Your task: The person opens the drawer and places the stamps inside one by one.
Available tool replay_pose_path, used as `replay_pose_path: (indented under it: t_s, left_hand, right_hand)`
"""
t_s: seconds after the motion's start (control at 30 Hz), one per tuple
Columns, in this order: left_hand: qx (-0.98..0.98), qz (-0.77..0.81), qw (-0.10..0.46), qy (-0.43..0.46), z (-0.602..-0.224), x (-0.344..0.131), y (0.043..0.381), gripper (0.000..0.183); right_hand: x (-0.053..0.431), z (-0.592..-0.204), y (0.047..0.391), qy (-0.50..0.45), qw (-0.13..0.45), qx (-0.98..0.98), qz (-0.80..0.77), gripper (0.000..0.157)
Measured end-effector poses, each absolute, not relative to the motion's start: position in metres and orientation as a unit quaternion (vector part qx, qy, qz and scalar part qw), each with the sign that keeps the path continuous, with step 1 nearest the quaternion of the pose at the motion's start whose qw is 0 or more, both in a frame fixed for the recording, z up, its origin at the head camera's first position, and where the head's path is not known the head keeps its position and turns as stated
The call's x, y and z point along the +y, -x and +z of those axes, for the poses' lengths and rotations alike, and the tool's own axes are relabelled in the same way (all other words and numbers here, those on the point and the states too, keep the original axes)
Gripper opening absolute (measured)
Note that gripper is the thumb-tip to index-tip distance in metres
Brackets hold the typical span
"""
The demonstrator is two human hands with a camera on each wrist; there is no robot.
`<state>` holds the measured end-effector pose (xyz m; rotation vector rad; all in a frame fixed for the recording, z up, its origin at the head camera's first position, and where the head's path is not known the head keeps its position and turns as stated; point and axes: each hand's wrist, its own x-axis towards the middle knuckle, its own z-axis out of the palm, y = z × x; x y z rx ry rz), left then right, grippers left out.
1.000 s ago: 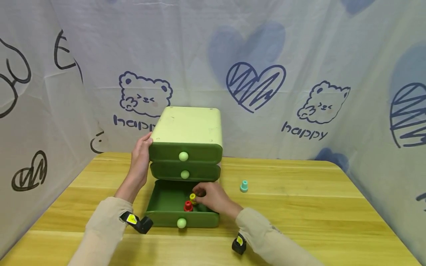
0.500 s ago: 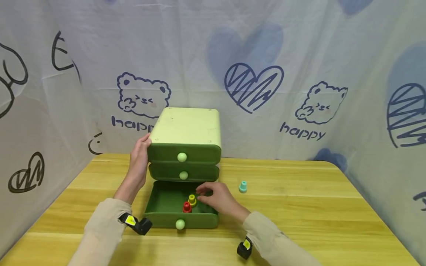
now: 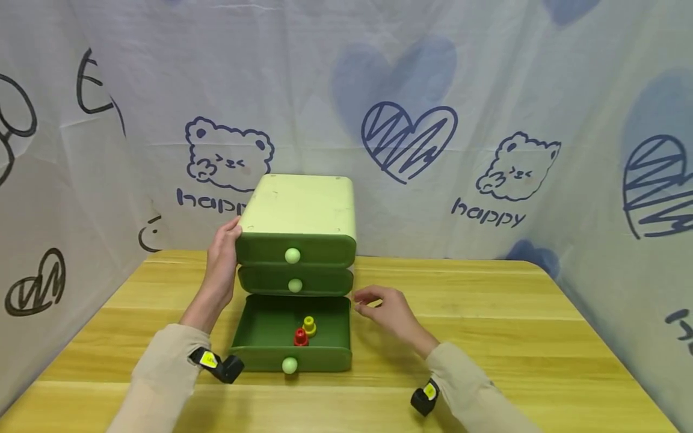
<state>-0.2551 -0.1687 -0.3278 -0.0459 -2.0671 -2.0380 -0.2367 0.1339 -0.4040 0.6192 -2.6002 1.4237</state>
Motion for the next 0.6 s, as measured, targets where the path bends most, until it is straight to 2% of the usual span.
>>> replay_pose_path:
  t_s: [0.27, 0.6]
  left_hand:
    - [-0.709, -0.696, 0.118, 0.011, -0.327, -0.169, 0.254, 0.054]
    - [-0.706, -0.697, 0.120, 0.012, -0.327, -0.168, 0.255, 0.054]
  right_hand:
    - [0.164, -0.423, 0.250, -0.104, 0.097, -0.867, 0.478, 0.022]
    - [0.184, -0.437, 0.260, -0.040, 0.074, -0.871, 0.484, 0.032]
